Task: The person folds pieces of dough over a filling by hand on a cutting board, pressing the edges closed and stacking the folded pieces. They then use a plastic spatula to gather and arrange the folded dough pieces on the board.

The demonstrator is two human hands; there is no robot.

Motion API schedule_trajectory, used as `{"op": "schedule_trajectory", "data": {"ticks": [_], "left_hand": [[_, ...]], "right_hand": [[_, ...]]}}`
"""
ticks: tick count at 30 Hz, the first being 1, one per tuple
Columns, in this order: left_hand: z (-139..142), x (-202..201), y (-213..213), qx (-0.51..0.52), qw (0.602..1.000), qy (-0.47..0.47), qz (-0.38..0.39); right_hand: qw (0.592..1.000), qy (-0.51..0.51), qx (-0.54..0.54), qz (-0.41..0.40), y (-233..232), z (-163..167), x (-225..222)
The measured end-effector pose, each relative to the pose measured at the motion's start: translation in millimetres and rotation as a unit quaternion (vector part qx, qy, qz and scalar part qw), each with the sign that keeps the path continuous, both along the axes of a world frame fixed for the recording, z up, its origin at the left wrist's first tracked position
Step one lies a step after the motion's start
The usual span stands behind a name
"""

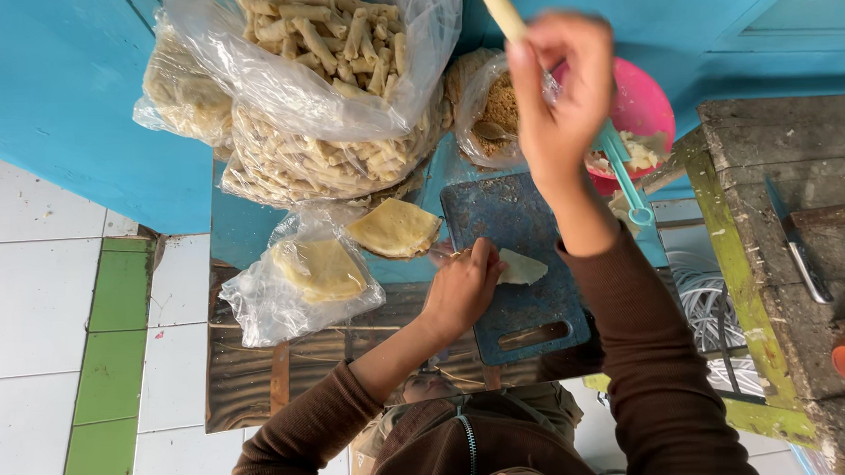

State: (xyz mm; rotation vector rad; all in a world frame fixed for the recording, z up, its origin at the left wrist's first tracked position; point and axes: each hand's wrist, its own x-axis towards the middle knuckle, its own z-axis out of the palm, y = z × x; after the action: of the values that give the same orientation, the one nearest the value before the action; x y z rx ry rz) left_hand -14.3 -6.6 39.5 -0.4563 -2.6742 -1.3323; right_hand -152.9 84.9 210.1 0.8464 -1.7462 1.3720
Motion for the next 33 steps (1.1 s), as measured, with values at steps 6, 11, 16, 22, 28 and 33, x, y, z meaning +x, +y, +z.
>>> {"op": "schedule_trajectory", "data": {"ticks": [6, 11, 16, 22, 28, 33], "left_hand": [[7, 1, -8, 0.047, 0.999, -0.003, 0.004], [5, 4, -7, -0.019, 0.997, 0.075, 0.007], [3, 2, -10, -0.075, 0.996, 0.052, 0.02], [0, -2, -12, -0.061, 0.997, 0.043, 0.028], [1, -1, -12, -0.043, 0.998, 0.034, 0.027], [5, 0, -13, -0.024, 0.999, 0.038, 0.026]], "right_hand": [[0.967, 0.028, 0.252, -0.02, 17, 10, -16], [0.858, -0.024, 0.475, -0.195, 74, -66, -9], [0.845, -0.061, 0.475, -0.238, 90, -109, -7], [0.915, -0.096, 0.342, -0.193, 101, -106, -9], [0.912, -0.115, 0.345, -0.189, 102, -113, -12], [0.913, -0.084, 0.326, -0.232, 105, -111, -12]]}}
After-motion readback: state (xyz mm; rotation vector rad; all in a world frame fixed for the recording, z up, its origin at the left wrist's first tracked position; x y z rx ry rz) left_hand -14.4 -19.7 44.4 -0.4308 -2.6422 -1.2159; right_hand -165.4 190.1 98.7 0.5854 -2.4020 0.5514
